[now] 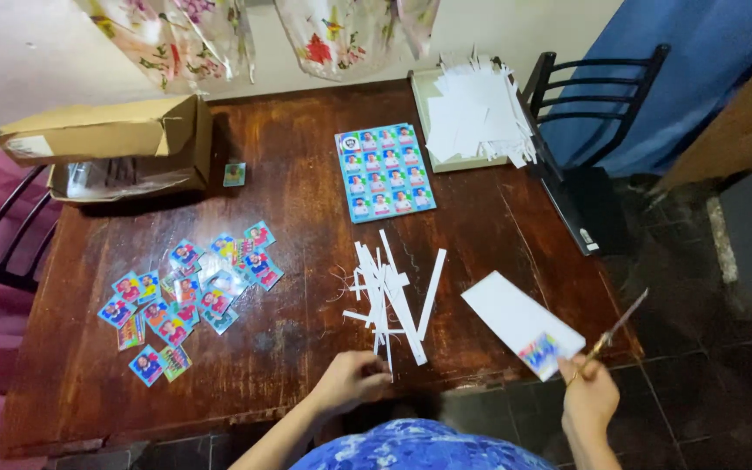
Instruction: Cutting out small printed stickers from a sheet using scissors.
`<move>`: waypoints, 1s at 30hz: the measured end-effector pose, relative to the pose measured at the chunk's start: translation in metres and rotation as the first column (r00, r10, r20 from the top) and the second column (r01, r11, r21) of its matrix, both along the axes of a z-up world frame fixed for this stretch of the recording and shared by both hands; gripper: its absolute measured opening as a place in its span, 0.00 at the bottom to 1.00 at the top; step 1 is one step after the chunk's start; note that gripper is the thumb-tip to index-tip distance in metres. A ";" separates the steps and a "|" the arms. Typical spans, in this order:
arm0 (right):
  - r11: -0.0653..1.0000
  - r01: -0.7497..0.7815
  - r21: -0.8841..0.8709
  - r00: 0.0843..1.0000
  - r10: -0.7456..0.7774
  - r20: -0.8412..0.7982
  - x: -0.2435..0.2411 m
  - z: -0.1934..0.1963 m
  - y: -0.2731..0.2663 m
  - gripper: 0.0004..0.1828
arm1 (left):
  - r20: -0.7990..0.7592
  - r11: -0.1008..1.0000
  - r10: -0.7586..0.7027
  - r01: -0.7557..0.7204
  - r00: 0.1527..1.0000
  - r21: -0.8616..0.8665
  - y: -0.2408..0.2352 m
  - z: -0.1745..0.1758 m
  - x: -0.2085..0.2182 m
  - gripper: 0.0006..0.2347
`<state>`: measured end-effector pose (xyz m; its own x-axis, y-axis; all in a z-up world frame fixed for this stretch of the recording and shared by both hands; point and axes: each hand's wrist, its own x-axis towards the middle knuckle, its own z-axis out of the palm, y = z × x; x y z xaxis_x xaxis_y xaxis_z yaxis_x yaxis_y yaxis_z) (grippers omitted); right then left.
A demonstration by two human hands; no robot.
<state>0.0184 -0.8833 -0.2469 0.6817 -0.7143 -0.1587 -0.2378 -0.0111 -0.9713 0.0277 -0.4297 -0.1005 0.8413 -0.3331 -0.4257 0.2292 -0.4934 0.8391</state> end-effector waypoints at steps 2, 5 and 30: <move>0.993 -0.121 0.008 0.988 0.120 0.099 0.017 0.044 0.009 0.11 | 0.036 0.997 -0.044 0.046 0.998 -0.066 -0.018 0.000 0.002 0.09; 0.938 -0.341 0.055 0.900 0.309 0.306 0.052 0.144 0.055 0.12 | 0.004 0.942 -0.074 0.071 0.997 -0.329 -0.044 0.004 0.018 0.13; 0.059 -0.986 -0.157 0.100 0.958 -0.269 0.025 0.208 0.155 0.32 | -0.213 0.132 0.736 -0.445 0.643 -0.886 -0.015 0.139 0.054 0.18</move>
